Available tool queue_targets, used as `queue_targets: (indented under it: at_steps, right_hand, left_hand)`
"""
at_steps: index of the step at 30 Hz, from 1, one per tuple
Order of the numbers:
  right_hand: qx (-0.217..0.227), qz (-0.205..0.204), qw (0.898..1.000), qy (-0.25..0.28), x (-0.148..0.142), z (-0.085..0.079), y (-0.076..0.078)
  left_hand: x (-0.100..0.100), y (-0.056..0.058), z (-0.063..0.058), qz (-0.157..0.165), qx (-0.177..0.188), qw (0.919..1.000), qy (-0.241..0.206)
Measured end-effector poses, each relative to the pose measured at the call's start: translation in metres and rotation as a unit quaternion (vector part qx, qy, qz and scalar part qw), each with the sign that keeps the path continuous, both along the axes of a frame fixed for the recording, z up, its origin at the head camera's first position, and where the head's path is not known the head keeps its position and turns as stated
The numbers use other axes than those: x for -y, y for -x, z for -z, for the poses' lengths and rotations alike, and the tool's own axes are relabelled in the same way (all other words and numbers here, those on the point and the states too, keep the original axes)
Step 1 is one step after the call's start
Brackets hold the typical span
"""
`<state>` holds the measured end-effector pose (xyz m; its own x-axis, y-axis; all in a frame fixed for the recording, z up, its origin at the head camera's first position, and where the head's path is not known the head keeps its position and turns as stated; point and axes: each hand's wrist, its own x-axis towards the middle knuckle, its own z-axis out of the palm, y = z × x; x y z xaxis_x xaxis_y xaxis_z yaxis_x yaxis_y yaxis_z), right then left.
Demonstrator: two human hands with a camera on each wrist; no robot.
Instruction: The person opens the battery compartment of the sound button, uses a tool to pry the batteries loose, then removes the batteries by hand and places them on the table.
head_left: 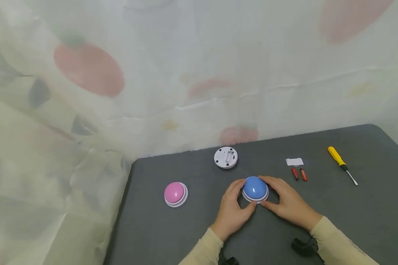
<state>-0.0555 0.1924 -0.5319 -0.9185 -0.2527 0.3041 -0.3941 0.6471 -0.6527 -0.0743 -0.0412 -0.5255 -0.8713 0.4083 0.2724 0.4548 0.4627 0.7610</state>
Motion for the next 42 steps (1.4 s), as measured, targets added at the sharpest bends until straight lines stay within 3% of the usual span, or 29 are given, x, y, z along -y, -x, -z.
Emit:
queue_targets:
  at_steps: [6, 20, 28, 36, 42]
  right_hand:
    - [-0.004, -0.003, 1.0, -0.009, -0.008, -0.001, -0.003]
    - [0.0, -0.004, 1.0, -0.004, -0.013, -0.001, -0.001]
    - [-0.005, -0.017, 1.0, -0.007, -0.014, 0.001, 0.001]
    - [0.004, -0.015, 1.0, 0.015, -0.016, 0.001, 0.0]
    - [0.006, -0.007, 0.998, 0.054, -0.014, 0.0, 0.0]
  left_hand:
    - [-0.005, 0.0, -0.001, 0.016, -0.015, 0.9979, 0.06]
    - [-0.004, 0.006, 0.003, 0.064, -0.078, 0.9882, 0.115]
    - [0.0, 0.005, 0.008, 0.056, -0.053, 0.9913, 0.106]
    - [0.004, 0.006, 0.009, 0.051, -0.025, 0.9966, 0.06]
    - [0.007, 0.007, 0.009, 0.044, -0.033, 0.9976, 0.042]
